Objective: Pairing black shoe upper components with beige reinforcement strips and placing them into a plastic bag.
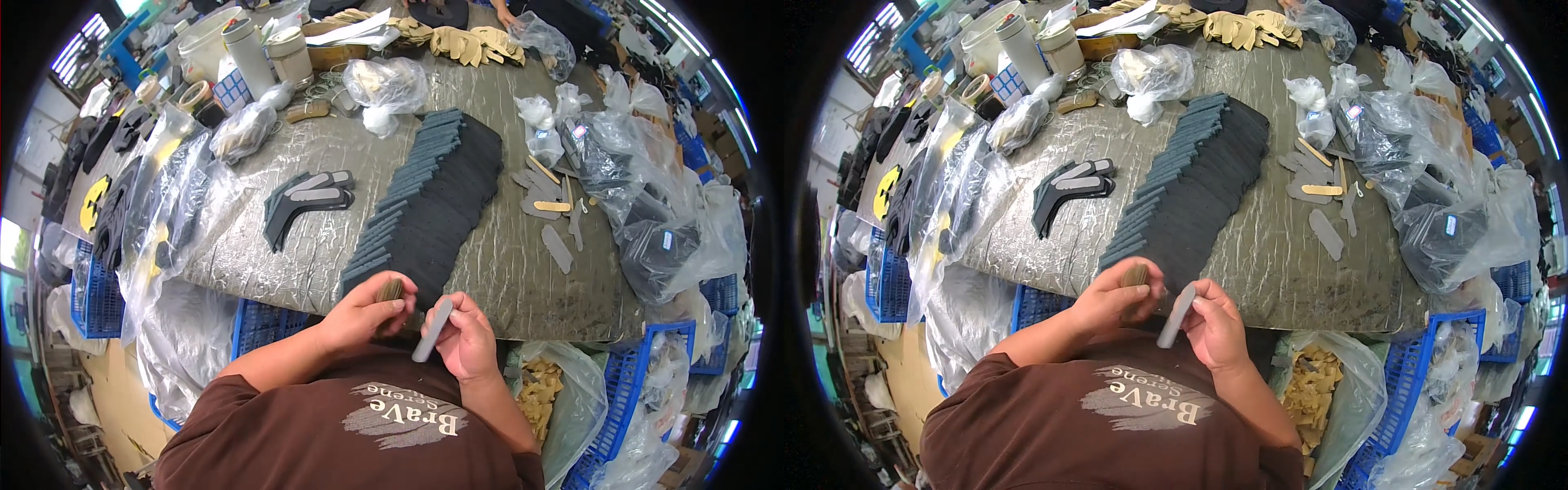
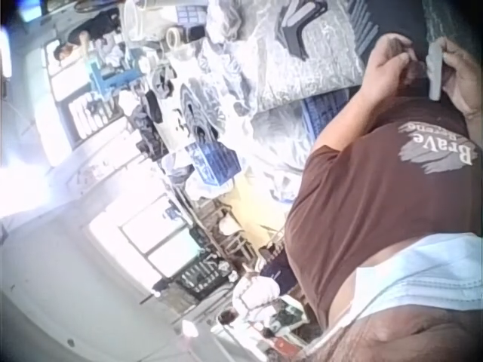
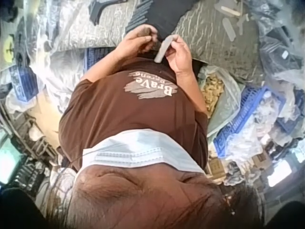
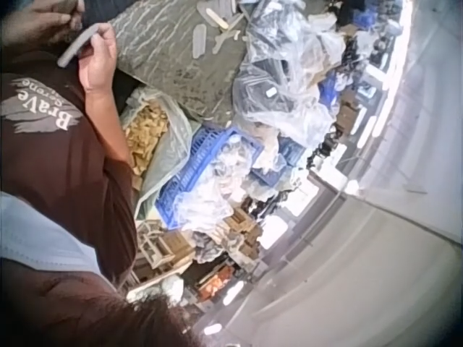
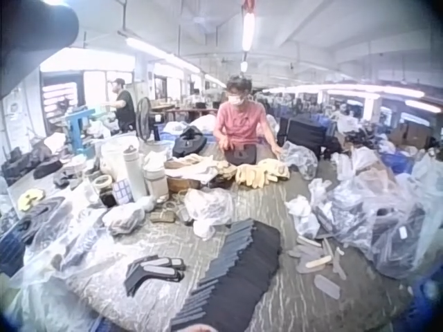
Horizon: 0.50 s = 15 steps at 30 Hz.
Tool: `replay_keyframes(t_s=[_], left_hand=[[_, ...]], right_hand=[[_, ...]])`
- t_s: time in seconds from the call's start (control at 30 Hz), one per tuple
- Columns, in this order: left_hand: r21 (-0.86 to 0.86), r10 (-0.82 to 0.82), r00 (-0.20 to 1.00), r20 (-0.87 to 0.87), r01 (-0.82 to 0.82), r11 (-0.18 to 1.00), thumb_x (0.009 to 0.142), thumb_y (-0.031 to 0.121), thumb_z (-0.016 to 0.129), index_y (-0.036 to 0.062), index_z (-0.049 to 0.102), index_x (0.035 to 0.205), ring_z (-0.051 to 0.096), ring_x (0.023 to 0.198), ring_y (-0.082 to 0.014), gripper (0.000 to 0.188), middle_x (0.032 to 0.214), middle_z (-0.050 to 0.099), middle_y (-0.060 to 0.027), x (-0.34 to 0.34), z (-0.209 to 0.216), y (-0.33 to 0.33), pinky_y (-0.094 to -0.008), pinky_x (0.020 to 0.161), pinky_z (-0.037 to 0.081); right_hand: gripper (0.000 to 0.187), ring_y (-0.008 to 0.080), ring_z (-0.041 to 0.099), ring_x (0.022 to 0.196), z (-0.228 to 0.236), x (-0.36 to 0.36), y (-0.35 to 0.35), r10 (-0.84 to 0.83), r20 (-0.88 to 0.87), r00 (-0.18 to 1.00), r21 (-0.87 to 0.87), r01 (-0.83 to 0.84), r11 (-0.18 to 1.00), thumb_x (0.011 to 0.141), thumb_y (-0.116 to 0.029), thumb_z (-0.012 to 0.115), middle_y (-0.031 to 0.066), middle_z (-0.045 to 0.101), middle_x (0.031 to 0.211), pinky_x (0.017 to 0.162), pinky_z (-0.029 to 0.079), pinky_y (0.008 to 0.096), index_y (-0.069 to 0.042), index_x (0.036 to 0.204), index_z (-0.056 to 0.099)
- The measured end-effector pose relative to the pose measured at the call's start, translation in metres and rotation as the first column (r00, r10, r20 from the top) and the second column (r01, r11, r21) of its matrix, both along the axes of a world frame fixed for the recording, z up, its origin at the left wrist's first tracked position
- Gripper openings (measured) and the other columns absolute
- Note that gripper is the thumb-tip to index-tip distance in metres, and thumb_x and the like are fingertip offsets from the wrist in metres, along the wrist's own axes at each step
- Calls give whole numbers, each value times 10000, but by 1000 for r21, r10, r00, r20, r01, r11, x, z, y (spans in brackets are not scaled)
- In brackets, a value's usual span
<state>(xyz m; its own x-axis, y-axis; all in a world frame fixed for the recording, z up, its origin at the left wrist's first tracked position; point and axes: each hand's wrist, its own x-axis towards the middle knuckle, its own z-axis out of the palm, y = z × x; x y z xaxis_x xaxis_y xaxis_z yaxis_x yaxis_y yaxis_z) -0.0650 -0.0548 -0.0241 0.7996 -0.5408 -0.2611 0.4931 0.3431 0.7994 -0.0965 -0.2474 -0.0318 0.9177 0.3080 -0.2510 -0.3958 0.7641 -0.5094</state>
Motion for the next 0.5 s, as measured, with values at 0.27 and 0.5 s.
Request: replay_keyframes(t_s=[0.27, 0.5], left_hand=[[414, -335, 297, 894, -264, 871, 692, -41, 710, 77, 613, 849, 592, 725, -212, 219, 849, 576, -67, 10, 18, 10, -299, 586, 473], [649, 204, 925, 319, -370, 665, 856, 82, 631, 32, 623, 858, 574, 596, -77, 51, 738, 659, -28, 19, 1, 54, -226, 527, 457]], right_hand=[[154, 214, 583, 867, 0, -2, 13, 38, -49, 998, -140, -45, 989, 866, 45, 379, 125, 581, 1011, 845, 483, 345, -37, 863, 509], [53, 224, 590, 745, 2, 12, -8, -65, 556, 828, -777, 546, 313, 875, -10, 490, 123, 565, 962, 704, 493, 339, -43, 912, 508]])
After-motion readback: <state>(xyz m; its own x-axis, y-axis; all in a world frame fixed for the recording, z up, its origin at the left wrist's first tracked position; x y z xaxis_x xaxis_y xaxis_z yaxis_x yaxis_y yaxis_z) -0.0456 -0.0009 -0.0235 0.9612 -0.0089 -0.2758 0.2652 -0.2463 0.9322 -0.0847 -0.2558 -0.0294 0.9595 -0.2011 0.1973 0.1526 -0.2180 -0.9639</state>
